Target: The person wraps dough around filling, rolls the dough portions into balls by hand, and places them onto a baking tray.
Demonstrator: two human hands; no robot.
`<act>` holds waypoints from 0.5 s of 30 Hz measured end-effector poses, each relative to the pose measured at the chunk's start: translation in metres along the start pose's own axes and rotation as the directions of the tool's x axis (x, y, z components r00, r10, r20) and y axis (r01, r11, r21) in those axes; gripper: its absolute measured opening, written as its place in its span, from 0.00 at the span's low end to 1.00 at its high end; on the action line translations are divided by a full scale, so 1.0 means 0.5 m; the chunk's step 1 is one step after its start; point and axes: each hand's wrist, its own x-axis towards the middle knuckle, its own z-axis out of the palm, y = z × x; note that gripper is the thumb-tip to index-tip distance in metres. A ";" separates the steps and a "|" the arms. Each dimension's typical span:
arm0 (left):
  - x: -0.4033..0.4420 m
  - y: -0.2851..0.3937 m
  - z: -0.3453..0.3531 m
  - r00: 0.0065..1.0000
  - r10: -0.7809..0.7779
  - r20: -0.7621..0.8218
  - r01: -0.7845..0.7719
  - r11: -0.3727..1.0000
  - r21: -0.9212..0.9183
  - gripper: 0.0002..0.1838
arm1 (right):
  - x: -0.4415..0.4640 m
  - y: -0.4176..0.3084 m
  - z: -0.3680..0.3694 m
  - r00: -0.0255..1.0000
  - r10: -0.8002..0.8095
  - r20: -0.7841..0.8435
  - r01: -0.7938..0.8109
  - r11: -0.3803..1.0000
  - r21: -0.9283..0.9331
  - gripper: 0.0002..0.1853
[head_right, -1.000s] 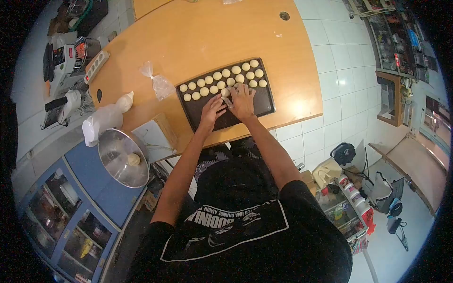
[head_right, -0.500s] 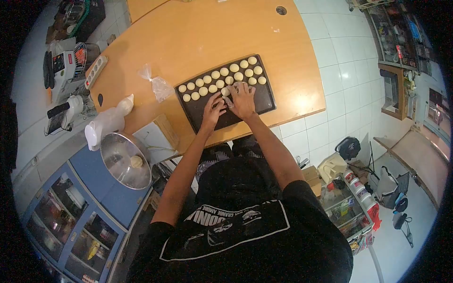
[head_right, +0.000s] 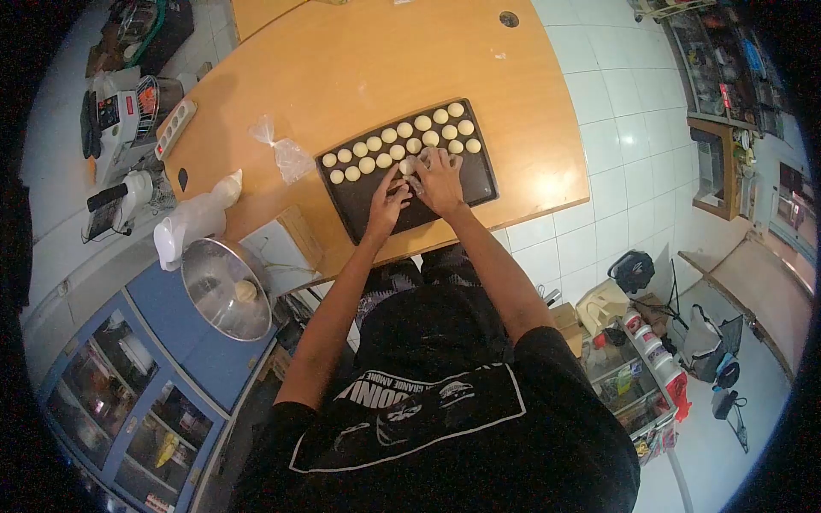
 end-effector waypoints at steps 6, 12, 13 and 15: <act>-0.006 0.001 0.006 1.000 -0.008 -0.002 0.008 0.999 0.044 0.34 | 0.002 -0.001 -0.007 1.000 0.000 0.031 0.000 1.000 0.011 0.22; -0.010 -0.006 0.007 1.000 -0.013 0.010 0.013 0.999 0.033 0.37 | -0.002 0.010 0.002 0.997 -0.012 0.070 0.012 1.000 -0.012 0.27; -0.014 -0.005 0.006 1.000 -0.011 0.010 0.011 0.999 0.035 0.37 | -0.007 0.007 -0.003 1.000 -0.016 0.015 0.016 1.000 0.005 0.27; -0.023 -0.005 0.002 0.999 -0.035 0.008 0.035 0.999 0.019 0.39 | -0.020 -0.001 -0.009 0.999 -0.020 -0.044 0.021 1.000 0.023 0.27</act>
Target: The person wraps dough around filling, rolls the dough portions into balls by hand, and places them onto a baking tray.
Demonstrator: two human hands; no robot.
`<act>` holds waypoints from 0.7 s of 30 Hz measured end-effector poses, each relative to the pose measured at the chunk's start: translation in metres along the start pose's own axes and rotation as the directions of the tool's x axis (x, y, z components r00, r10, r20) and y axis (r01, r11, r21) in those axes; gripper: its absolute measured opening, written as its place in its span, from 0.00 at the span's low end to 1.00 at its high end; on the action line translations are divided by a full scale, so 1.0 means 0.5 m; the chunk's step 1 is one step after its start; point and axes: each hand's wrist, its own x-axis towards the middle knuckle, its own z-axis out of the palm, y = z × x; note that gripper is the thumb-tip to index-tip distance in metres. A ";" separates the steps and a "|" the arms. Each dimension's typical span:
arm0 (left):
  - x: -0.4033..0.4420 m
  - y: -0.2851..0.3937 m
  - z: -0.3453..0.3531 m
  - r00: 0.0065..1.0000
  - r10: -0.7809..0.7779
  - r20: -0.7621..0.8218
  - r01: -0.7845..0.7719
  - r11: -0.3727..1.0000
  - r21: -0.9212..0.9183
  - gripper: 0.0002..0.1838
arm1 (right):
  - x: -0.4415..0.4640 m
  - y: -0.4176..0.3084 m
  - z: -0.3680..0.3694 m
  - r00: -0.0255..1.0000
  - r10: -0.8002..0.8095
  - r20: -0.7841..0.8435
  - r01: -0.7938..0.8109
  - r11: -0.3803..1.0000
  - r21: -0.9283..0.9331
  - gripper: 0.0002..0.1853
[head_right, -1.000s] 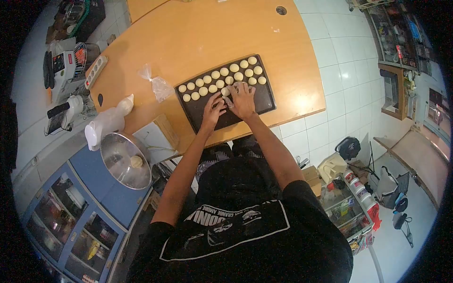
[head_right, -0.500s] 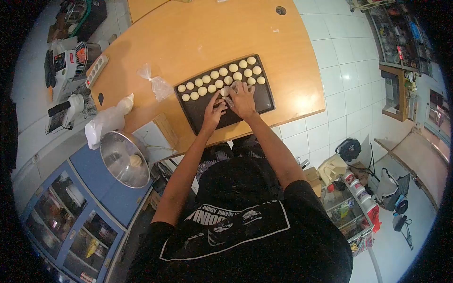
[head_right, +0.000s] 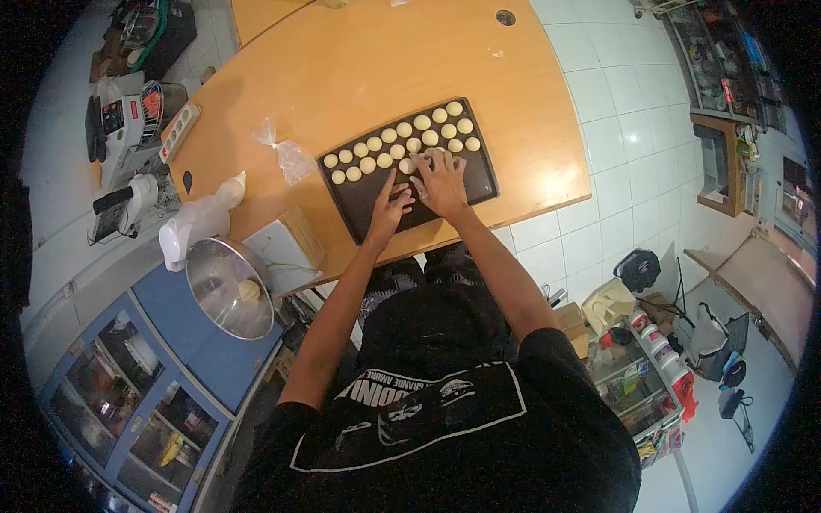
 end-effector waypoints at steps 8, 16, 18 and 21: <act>-0.060 -0.049 -0.037 0.993 -0.112 -0.028 0.113 0.993 0.033 0.41 | -0.134 -0.001 -0.017 0.984 0.146 -0.103 -0.141 0.989 0.051 0.24; -0.162 -0.084 -0.092 0.990 -0.138 -0.011 0.136 0.988 -0.073 0.37 | -0.209 -0.010 -0.049 0.978 0.194 -0.081 -0.184 0.976 0.115 0.24; -0.176 -0.076 -0.100 0.991 -0.133 -0.007 0.131 0.986 -0.105 0.36 | -0.205 -0.015 -0.054 0.966 0.254 -0.047 -0.244 0.957 0.156 0.23; -0.207 -0.037 -0.109 0.992 -0.122 -0.035 0.118 0.987 -0.112 0.33 | -0.187 -0.033 -0.055 0.957 0.263 -0.120 -0.232 0.946 0.225 0.22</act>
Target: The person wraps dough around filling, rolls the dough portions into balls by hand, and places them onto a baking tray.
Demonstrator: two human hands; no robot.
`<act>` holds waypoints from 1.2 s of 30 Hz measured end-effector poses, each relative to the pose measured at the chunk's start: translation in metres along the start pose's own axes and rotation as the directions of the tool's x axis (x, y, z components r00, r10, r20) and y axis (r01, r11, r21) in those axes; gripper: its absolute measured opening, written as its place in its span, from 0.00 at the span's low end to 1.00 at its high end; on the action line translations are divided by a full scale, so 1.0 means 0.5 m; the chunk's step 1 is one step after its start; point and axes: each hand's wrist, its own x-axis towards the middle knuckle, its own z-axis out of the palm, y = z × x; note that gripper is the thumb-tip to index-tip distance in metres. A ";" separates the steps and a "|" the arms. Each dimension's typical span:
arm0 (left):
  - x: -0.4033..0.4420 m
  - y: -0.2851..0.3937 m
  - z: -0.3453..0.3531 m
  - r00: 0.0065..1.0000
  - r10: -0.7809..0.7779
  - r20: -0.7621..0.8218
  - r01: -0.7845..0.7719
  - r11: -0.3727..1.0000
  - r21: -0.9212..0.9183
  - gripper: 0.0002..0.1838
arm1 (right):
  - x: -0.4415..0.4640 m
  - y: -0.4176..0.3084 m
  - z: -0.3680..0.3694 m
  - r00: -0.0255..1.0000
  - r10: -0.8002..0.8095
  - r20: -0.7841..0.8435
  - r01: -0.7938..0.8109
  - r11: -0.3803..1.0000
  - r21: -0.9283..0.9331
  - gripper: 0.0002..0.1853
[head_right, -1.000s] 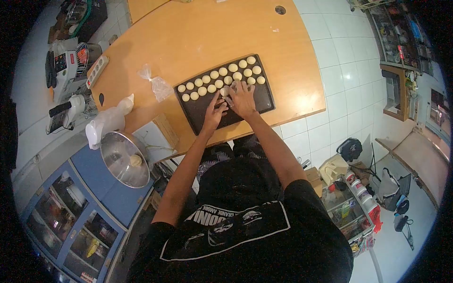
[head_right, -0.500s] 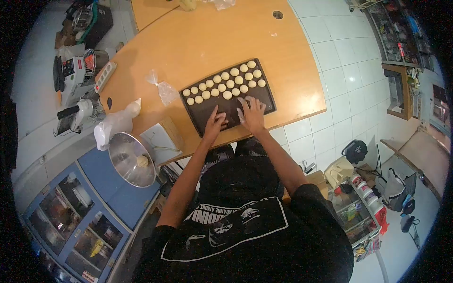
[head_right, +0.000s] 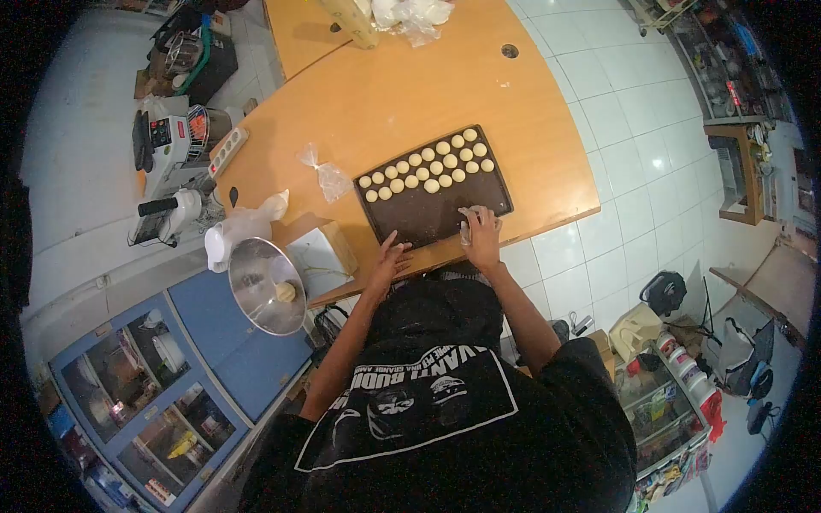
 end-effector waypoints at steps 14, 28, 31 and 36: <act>-0.113 0.134 -0.153 0.933 0.243 0.267 -0.265 0.963 0.052 0.27 | 0.010 -0.275 0.042 0.999 -0.006 0.050 -0.018 0.891 0.455 0.14; -0.293 0.207 -0.474 0.865 0.488 0.114 -0.424 0.833 -0.356 0.23 | -0.024 -0.713 0.085 0.962 -0.260 0.089 0.175 0.831 0.529 0.13; -0.308 0.188 -0.580 0.868 0.471 -0.158 -0.495 0.800 -0.340 0.20 | -0.025 -0.788 0.116 0.908 -0.370 0.196 0.211 0.809 0.548 0.16; -0.349 0.167 -0.707 0.674 0.608 -0.420 -0.658 0.752 0.032 0.17 | -0.056 -0.826 0.269 0.685 -0.505 0.525 0.407 0.863 0.299 0.32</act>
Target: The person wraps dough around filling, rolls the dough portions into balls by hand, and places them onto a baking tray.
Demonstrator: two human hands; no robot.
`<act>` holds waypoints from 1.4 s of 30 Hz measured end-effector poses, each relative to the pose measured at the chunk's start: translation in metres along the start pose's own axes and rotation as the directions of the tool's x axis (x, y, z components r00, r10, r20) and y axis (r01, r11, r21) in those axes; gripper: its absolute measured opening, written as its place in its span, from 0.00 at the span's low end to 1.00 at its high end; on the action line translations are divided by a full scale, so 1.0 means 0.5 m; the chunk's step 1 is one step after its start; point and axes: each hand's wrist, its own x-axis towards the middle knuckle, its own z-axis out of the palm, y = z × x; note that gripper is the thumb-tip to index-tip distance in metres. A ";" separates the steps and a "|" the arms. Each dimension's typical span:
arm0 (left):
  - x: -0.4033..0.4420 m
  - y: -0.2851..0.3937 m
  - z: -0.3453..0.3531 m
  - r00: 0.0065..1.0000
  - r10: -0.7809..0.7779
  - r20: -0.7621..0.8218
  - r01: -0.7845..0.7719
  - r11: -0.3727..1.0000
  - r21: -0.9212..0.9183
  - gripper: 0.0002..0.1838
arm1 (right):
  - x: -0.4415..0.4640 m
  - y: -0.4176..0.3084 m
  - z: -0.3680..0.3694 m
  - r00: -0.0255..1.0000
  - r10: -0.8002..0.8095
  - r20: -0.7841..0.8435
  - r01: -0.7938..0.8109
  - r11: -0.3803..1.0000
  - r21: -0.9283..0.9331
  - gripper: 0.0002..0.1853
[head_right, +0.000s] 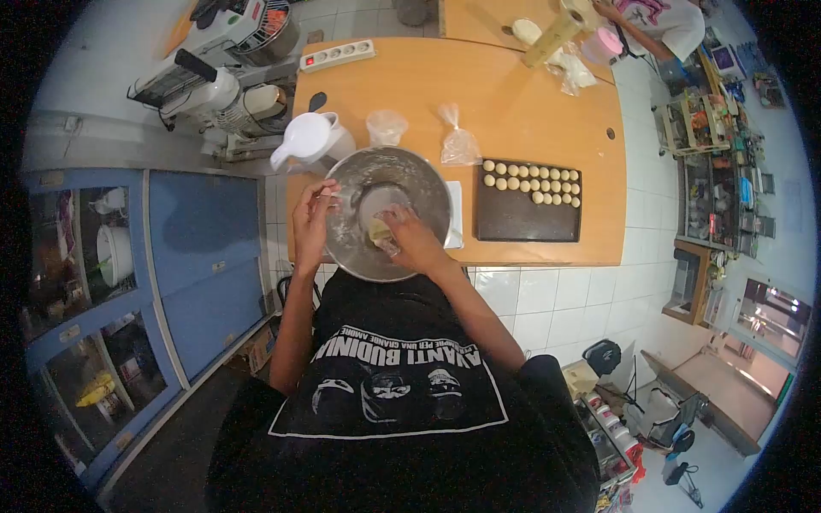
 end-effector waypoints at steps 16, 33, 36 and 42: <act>0.071 -0.113 -0.034 0.932 0.292 0.213 -0.360 0.804 0.474 0.28 | 0.015 0.007 0.081 0.989 0.130 0.063 -0.131 0.991 0.008 0.28; 0.067 -0.127 -0.028 0.959 0.222 0.177 -0.281 0.830 0.481 0.24 | 0.156 0.034 0.151 0.977 0.113 -0.180 -0.181 0.886 -0.426 0.27; 0.067 -0.159 -0.033 0.957 0.224 0.186 -0.286 0.840 0.462 0.23 | 0.162 0.070 0.176 0.972 0.045 -0.231 -0.145 0.888 -0.436 0.27; 0.062 -0.163 -0.033 0.969 0.209 0.130 -0.245 0.856 0.455 0.22 | 0.172 0.061 0.164 0.976 0.066 -0.207 -0.152 0.890 -0.430 0.26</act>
